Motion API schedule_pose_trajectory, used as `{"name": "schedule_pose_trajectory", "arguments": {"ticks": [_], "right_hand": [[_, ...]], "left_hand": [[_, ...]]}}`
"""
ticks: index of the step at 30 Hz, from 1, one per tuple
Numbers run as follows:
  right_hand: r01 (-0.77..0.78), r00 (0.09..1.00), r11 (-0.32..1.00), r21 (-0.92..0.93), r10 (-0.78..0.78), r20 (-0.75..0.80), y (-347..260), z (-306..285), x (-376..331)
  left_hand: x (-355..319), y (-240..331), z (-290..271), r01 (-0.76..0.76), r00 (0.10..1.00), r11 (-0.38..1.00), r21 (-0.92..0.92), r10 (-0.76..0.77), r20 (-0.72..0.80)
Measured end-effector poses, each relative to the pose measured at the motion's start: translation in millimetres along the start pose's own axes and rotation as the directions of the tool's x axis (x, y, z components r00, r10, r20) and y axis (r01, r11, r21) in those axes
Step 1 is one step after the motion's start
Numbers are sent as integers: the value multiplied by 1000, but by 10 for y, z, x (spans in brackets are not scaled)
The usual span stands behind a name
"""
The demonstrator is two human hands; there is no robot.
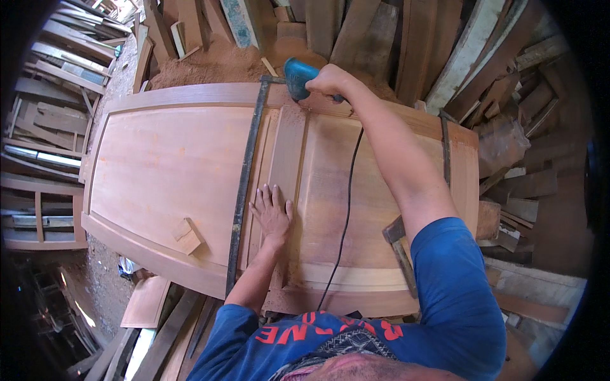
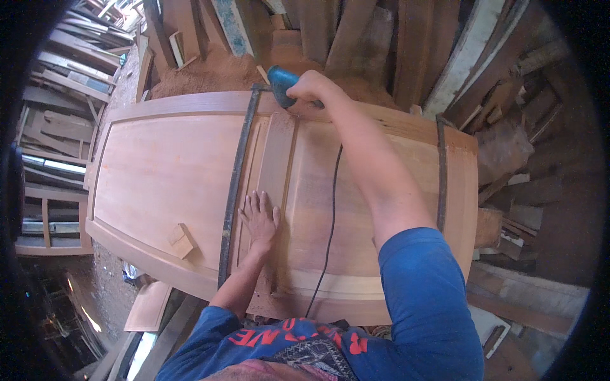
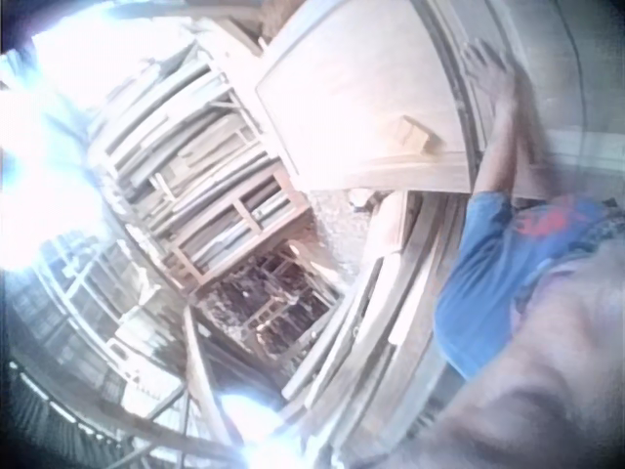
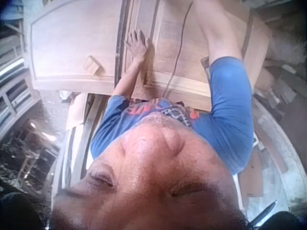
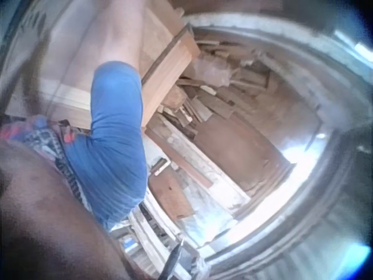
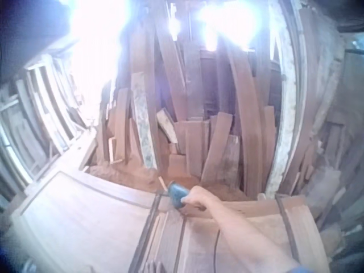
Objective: The person uses a power drill to fasten a wooden frame onto a large wooden panel. They then use a hammer to drive nails into the frame and adjust the position of the wood pieces. Finally, they use a clamp to secure the frame to the panel.
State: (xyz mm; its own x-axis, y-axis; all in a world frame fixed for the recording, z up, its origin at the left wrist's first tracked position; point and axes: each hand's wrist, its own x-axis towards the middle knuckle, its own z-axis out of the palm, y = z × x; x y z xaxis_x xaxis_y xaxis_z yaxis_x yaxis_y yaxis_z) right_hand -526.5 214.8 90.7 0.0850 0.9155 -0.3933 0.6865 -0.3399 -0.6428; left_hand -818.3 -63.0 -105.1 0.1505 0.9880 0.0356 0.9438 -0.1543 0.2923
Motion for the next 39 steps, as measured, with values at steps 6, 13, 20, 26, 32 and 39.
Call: {"name": "schedule_pose_trajectory", "arguments": {"ticks": [6,13,20,26,32,39], "right_hand": [[-45,997,992,-116,37,-66,204,204,7],[-31,1000,997,65,31,7,209,132,68],[18,997,981,192,-31,65,100,-132,-101],[56,990,888,457,-108,90,-248,-715,-895],[164,980,943,288,-190,65,18,-591,-2327],[269,953,893,-360,-300,-32,1277,809,-3157]], "left_hand": [[-7,33,14,23,1000,1000,-5,-23,6],[59,28,-17,39,999,998,-46,-40,-22],[46,17,45,16,999,998,-59,-19,-42],[29,38,-64,38,999,998,-46,-39,-28],[25,14,-46,28,998,999,-18,-29,-53],[56,66,4,10,999,1000,-27,-12,-51]]}}
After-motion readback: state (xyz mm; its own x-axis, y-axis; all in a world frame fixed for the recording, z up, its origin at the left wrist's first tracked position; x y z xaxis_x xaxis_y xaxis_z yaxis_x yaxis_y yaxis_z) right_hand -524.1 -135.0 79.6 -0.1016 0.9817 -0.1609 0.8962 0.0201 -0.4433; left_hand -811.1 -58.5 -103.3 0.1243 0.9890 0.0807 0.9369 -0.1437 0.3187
